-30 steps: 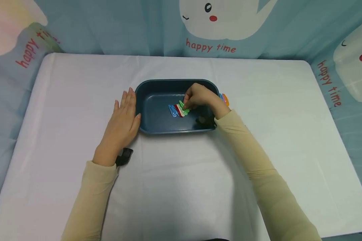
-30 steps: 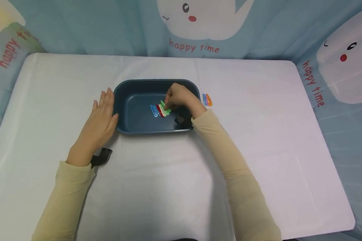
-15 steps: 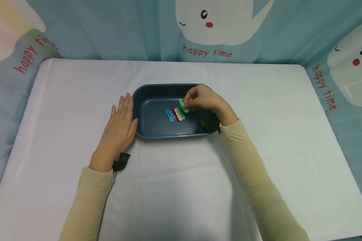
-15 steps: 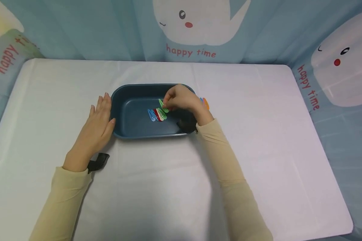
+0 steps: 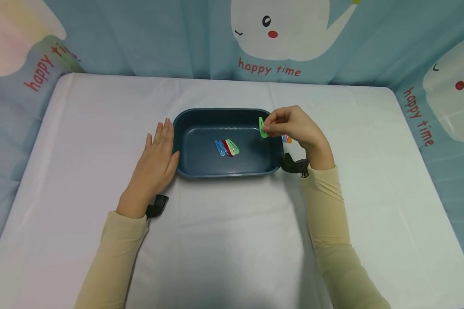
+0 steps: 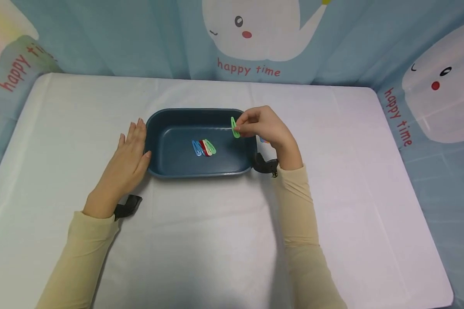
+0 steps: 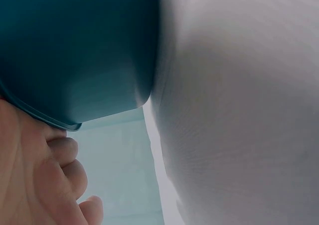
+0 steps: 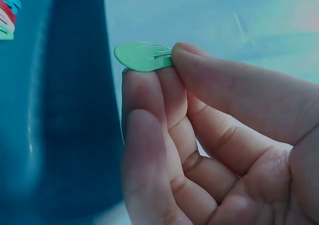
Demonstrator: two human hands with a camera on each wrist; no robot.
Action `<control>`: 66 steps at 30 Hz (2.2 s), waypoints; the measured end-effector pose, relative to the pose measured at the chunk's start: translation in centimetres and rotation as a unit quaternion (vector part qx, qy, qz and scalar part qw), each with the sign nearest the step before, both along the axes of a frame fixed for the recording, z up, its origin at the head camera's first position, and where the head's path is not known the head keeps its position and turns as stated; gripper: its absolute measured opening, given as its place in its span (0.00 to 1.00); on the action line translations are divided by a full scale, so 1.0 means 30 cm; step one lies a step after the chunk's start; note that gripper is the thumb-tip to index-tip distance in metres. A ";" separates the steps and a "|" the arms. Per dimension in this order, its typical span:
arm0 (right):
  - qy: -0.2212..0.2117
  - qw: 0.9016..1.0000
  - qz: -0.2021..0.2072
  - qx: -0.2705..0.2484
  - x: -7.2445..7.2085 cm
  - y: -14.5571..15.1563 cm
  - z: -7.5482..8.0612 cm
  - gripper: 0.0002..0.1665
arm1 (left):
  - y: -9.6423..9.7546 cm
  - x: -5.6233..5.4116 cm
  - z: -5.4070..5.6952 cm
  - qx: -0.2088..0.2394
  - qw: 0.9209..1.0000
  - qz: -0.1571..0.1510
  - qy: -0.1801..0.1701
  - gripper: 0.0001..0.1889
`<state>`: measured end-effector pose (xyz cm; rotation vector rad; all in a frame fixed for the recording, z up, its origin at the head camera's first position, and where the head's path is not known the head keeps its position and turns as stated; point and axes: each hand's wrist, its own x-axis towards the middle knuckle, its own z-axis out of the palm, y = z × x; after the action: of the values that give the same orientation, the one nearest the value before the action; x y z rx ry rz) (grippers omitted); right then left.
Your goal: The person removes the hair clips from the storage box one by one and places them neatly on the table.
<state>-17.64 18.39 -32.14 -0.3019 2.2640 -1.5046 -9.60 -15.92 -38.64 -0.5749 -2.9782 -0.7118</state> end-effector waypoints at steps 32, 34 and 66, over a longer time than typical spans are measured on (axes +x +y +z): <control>-0.037 0.992 -0.121 0.004 -0.022 0.246 -0.081 0.06 | 0.001 0.000 0.002 0.004 1.000 0.001 0.002 0.32; -0.043 0.991 -0.124 0.016 -0.026 0.252 -0.090 0.06 | 0.000 0.001 0.001 0.005 1.000 0.001 0.000 0.33; -0.059 0.977 -0.178 0.101 -0.056 0.240 -0.190 0.07 | 0.005 0.000 -0.005 0.010 1.000 -0.001 0.008 0.32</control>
<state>-19.33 25.60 -37.84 0.2586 2.4394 -1.3905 -9.60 -15.78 -38.79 -0.5809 -2.9527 -0.7340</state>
